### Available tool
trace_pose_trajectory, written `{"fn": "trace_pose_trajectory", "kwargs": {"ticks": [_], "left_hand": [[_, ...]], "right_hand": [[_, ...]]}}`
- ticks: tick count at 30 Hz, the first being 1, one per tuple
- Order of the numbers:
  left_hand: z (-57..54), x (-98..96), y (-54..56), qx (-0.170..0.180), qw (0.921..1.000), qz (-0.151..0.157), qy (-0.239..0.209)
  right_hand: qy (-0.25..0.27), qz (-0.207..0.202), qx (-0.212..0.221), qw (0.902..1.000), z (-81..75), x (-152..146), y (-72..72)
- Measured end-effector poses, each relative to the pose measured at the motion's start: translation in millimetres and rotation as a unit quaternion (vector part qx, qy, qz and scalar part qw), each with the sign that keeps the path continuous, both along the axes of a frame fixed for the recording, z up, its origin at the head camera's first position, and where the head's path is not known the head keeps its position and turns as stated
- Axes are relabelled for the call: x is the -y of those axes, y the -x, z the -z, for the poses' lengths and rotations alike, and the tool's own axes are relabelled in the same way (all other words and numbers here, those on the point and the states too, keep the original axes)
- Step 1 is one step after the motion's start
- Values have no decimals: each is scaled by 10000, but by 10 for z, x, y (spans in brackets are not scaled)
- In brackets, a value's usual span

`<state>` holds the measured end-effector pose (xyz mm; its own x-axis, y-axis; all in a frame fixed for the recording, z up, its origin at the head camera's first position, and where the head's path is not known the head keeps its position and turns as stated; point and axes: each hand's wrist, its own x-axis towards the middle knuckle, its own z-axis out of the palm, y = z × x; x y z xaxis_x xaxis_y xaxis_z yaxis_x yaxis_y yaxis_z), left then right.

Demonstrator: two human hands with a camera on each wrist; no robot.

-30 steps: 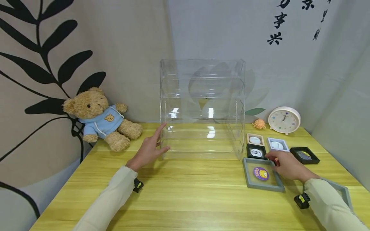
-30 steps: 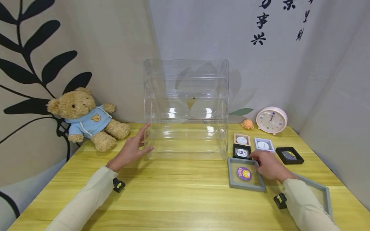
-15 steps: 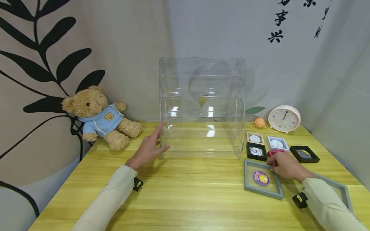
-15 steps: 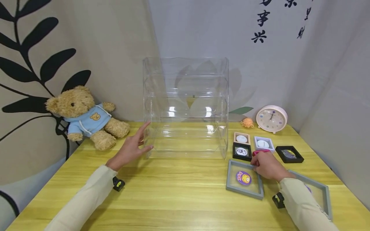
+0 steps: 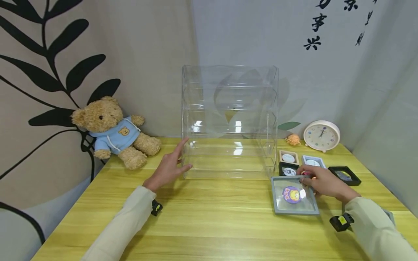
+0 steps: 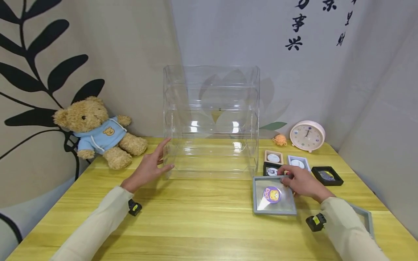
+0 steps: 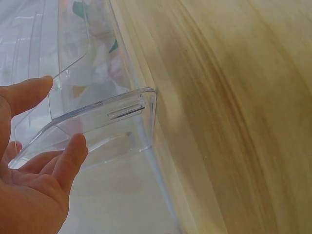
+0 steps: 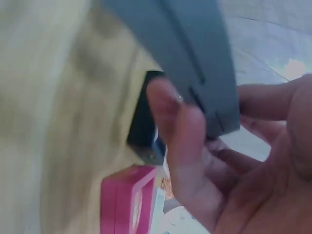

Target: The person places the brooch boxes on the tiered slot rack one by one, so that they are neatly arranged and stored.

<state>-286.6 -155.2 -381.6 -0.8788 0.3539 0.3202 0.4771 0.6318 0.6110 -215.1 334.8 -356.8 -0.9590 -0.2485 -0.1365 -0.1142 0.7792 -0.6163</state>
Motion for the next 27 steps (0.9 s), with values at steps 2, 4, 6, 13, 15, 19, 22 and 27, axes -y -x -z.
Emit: {"fn": "trace_pose_trajectory", "kwargs": {"ticks": [2, 4, 6, 13, 15, 19, 22, 27], "left_hand": [[2, 3, 1, -7, 10000, 0, -20], [5, 5, 0, 12, 10000, 1, -47], [9, 5, -1, 64, 10000, -25, -59], [8, 5, -4, 203, 9995, -8, -226], [0, 2, -5, 215, 9994, 13, -285], [-6, -3, -9, 330, 9986, 64, -404], [-6, -5, -10, 437, 9979, 65, -475], [-2, -9, -14, 550, 9970, 10, -537]], "right_hand": [[640, 71, 647, 9958, -46, -23, 8], [1084, 43, 1053, 9885, -91, -58, 16], [1343, -18, 1278, 9827, -136, -90, 15], [1667, -238, 1324, 9768, -297, -96, 13], [1564, -333, 1151, 9804, -351, -76, 10], [1311, -554, 723, 9872, -467, -17, -5], [1382, -797, 444, 9862, -563, 39, 7], [1749, -1083, -21, 9786, -730, 156, 88]]}}
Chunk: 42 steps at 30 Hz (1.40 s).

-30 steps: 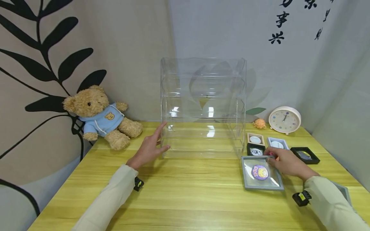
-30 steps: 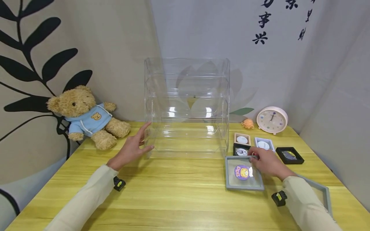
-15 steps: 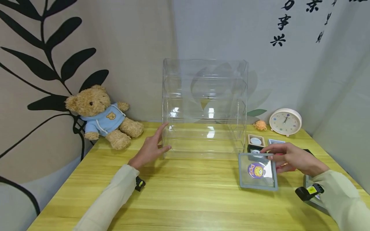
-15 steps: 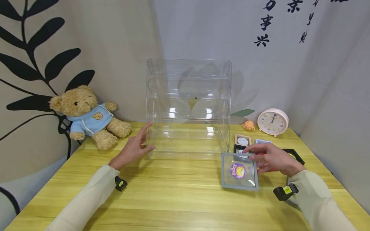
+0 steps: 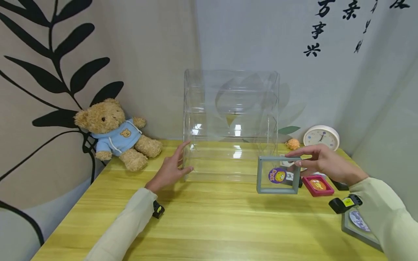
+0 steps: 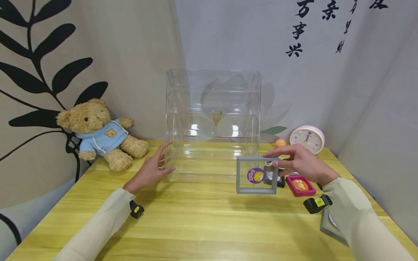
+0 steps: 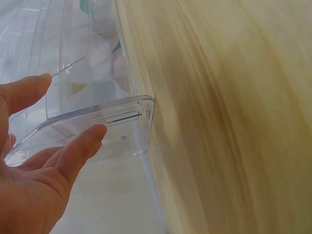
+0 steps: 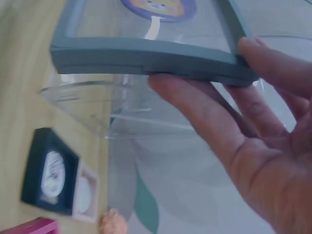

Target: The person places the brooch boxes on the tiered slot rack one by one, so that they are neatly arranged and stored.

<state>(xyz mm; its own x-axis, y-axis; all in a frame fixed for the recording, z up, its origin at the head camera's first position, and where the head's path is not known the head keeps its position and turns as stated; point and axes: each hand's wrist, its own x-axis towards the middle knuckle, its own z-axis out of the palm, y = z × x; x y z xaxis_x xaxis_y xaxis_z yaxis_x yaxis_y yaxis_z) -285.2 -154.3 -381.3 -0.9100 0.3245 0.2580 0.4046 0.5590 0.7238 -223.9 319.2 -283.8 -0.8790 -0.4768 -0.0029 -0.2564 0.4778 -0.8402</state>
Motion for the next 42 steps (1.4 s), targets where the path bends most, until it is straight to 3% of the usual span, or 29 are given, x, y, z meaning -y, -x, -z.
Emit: {"fn": "trace_pose_trajectory", "kwargs": {"ticks": [5, 10, 17, 22, 30, 36, 42], "left_hand": [[18, 9, 1, 54, 10000, -11, -4], [42, 6, 11, 23, 10000, 1, -20], [61, -6, 10, 6, 9999, -2, -100], [65, -12, -3, 93, 9999, -39, -61], [72, -34, -26, 51, 9998, 27, -170], [59, -25, -35, 78, 9998, 42, -202], [29, -1, -26, 102, 9996, -22, -259]], "right_hand": [[-94, 410, -516, 9978, -184, 154, 116], [-225, 798, -548, 9951, -409, 303, 255], [267, 861, -698, 9935, -751, 497, 488], [240, 881, -1041, 9904, -1009, 641, 630], [448, 840, -1179, 9884, -1343, 835, 859], [624, 1141, -1427, 9812, -1590, 1021, 1027], [812, 1727, -1527, 9697, -1788, 1250, 1191]]}}
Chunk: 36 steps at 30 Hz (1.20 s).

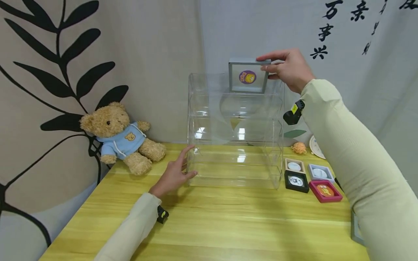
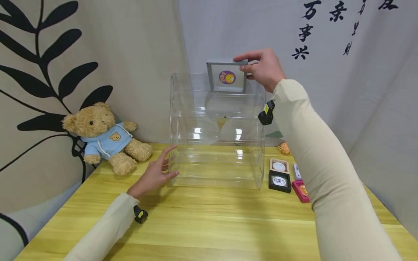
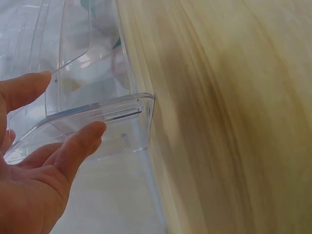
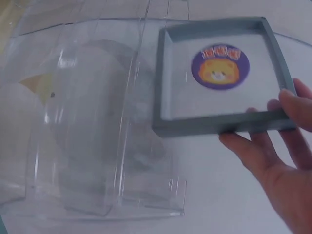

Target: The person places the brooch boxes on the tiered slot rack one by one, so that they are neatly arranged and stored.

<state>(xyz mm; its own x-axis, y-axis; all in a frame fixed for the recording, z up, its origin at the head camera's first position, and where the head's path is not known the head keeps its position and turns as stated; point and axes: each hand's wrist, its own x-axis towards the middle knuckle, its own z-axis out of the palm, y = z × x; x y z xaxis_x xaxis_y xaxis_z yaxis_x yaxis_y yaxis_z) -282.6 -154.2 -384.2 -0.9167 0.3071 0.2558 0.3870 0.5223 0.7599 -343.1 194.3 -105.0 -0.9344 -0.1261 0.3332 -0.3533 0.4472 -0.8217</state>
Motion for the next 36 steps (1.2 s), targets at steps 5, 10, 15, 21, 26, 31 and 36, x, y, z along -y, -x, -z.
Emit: {"fn": "trace_pose_trajectory", "kwargs": {"ticks": [5, 10, 15, 21, 26, 31, 36], "left_hand": [[-16, 6, 8, 2, 10000, 43, -37], [-2, 6, 16, -111, 9999, 61, -3], [5, 8, 21, -110, 9999, 62, -2], [9, 9, 12, -102, 9998, 124, -119], [33, 3, 11, -112, 9998, 124, -86], [27, -14, 12, -87, 9999, 54, 14], [30, -14, 8, -6, 10000, 60, -80]], "right_hand": [[303, 377, -133, 9987, -22, 172, 123], [205, 487, -136, 9985, 15, 250, 197], [91, 513, -105, 9986, 50, 276, 260], [394, 615, -179, 9972, 143, 329, 348], [895, 751, -57, 9931, 232, 389, 426], [903, 808, 40, 9926, 247, 467, 458], [366, 572, 235, 9974, 227, 569, 466]]}}
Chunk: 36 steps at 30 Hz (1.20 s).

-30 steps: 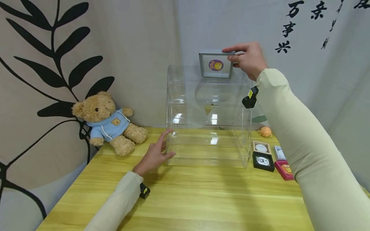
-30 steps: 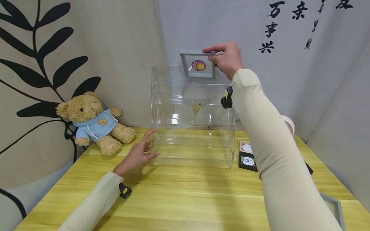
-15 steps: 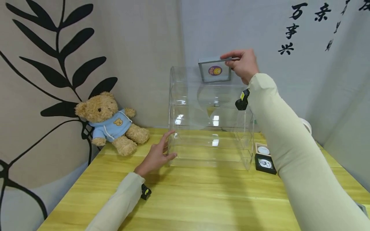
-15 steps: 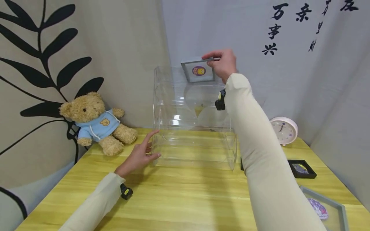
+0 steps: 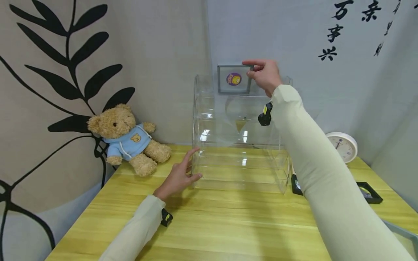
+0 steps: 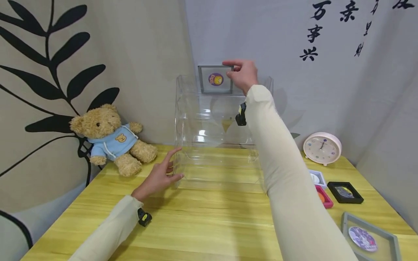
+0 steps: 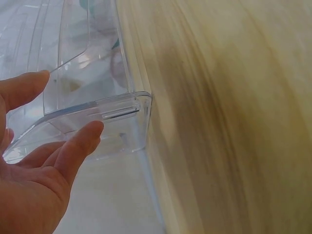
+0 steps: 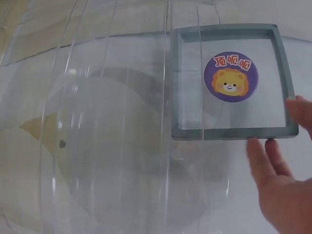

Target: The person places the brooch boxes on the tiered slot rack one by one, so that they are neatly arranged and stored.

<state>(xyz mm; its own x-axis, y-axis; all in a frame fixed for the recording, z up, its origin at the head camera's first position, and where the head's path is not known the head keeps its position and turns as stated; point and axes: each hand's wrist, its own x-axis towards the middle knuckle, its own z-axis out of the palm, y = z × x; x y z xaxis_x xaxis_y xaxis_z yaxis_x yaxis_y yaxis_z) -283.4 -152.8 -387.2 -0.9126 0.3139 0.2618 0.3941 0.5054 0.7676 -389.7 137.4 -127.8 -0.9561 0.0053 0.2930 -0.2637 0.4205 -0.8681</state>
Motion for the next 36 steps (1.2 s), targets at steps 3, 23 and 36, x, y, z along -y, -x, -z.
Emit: {"fn": "trace_pose_trajectory", "kwargs": {"ticks": [3, 23, 36], "left_hand": [[16, -9, 2, 18, 10000, 79, -48], [-16, -2, 29, -43, 10000, 8, 18], [-13, 13, 1, -1, 10000, -12, 25]], "right_hand": [[-426, -183, 92, 9989, -6, 57, 4], [-1623, -1350, 310, 9770, 73, 314, -1], [-2353, -1870, 328, 9532, 155, 120, -241]]}}
